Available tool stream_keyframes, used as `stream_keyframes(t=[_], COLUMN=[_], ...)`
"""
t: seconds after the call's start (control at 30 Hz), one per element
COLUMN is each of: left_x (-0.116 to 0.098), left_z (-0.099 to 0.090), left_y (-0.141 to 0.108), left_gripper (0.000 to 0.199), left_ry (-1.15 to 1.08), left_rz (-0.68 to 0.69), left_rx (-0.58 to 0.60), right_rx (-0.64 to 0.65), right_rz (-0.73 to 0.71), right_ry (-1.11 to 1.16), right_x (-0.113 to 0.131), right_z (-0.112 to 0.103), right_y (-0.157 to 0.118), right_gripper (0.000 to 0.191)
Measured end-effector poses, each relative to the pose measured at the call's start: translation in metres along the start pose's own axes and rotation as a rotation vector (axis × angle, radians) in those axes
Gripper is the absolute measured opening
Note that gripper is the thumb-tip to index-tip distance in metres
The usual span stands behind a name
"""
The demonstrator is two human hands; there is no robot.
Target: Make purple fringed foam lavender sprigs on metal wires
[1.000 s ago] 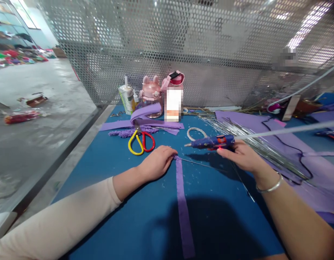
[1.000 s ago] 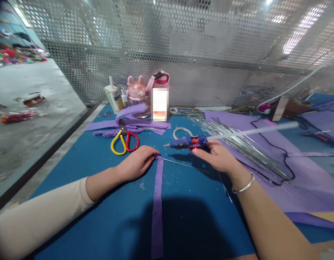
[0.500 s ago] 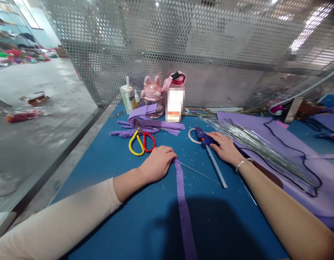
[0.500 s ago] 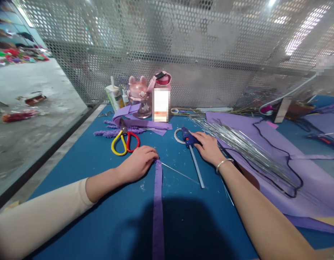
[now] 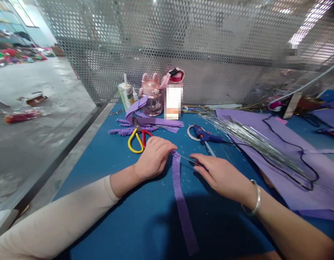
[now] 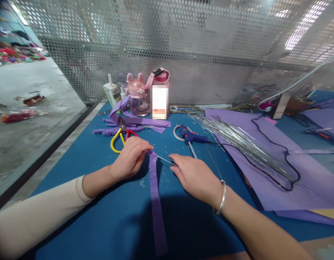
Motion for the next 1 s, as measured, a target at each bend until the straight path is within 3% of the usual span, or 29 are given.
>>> stream_keyframes(t=[0.1, 0.23, 0.3, 0.4, 0.5, 0.57, 0.6, 0.67, 0.77, 0.87, 1.0], left_x=[-0.004, -0.013, -0.013, -0.002, 0.01, 0.008, 0.004, -0.005, -0.015, -0.017, -0.017], left_z=[-0.003, 0.007, 0.011, 0.009, 0.016, 0.026, 0.03, 0.035, 0.039, 0.043, 0.044], left_y=[0.001, 0.006, 0.008, 0.009, 0.005, 0.001, -0.001, -0.003, -0.004, -0.006, -0.007], left_gripper=[0.026, 0.032, 0.034, 0.029, 0.023, 0.025, 0.025, 0.026, 0.024, 0.019, 0.024], left_ry=[0.096, 0.095, -0.004, -0.294, -0.804, -1.167, -1.31, -1.495, -1.634, -1.669, -1.532], left_rz=[-0.099, -0.083, -0.085, -0.244, -0.483, -0.592, -0.618, -0.628, -0.624, -0.634, -0.613], left_rx=[0.006, 0.259, 0.347, 0.276, 0.254, 0.335, 0.38, 0.452, 0.515, 0.528, 0.536], right_rx=[0.002, -0.073, -0.179, -0.485, -0.757, -0.816, -0.773, -0.537, -0.269, -0.234, -0.246], right_rz=[0.01, -0.005, -0.024, -0.157, -0.319, -0.224, -0.124, 0.036, 0.054, -0.058, -0.142], right_ry=[-0.112, -0.353, -0.411, -0.365, -0.068, 0.265, 0.442, 0.739, 0.829, 0.796, 0.826], right_x=[0.0, -0.008, -0.005, 0.01, 0.016, 0.004, -0.005, -0.016, -0.013, 0.0, 0.009], right_z=[0.002, -0.007, -0.015, -0.028, -0.031, -0.025, -0.019, 0.001, 0.02, 0.02, 0.015], right_y=[0.001, 0.004, 0.002, -0.013, -0.03, -0.027, -0.019, 0.002, 0.022, 0.026, 0.022], right_gripper=[0.024, 0.021, 0.022, 0.036, 0.04, 0.031, 0.024, 0.011, 0.013, 0.013, 0.012])
Point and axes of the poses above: each hand's wrist, its own y-axis towards the middle knuckle, its own z-axis out of the palm, x = y × z, the point moved 5 cm from there along y, towards the middle knuckle, and after that the axes turned 8 degrees about x, right-handed, at the moved point
